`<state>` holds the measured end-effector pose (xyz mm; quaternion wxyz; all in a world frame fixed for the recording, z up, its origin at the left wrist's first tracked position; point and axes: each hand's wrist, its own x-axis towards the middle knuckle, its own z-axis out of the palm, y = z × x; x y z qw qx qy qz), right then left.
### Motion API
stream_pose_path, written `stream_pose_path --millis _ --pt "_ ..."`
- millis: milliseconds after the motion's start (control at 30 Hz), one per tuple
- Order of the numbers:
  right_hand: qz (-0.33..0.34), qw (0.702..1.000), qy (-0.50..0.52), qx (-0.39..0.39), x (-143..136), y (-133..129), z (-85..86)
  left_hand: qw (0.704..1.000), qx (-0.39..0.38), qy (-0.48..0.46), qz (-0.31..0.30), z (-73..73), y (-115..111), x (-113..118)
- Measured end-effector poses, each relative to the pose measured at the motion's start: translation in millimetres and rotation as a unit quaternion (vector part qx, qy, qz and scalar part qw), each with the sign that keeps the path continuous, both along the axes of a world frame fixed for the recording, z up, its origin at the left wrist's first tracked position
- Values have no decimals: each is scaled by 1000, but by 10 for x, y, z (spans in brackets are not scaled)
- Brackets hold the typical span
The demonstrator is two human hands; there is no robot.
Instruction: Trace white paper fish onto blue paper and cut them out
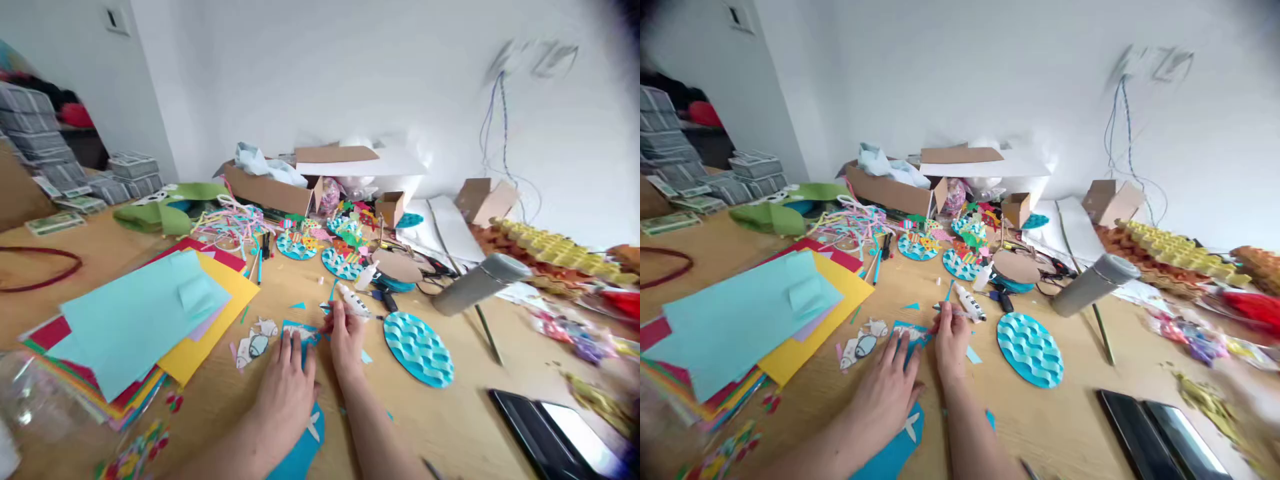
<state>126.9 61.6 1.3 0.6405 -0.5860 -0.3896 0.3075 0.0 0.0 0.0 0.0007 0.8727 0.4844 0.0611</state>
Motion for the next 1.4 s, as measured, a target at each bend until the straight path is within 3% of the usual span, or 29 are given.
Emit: stream_pose_path --millis 267,467,633,833,1000,1133,1400 --pt "50 992 -111 -40 -35 -39 -47 1000 7 -2 -5 -1 11 -4" --pt "-24 969 -243 -24 -37 -74 15 1000 8 -19 -11 14 16 -16" --pt "45 972 -232 11 -101 -99 75 999 13 -32 -17 16 8 -26" --pt "115 986 -121 -23 -209 -81 107 999 31 -36 -17 6 6 -4" --pt "163 975 -135 -68 -243 -35 86 998 35 -41 -14 33 7 0" --pt "161 973 -138 -86 -256 -2 97 999 30 -37 -4 58 15 0" --pt "202 943 -244 -102 -224 174 277 998 -26 -56 4 91 53 9"
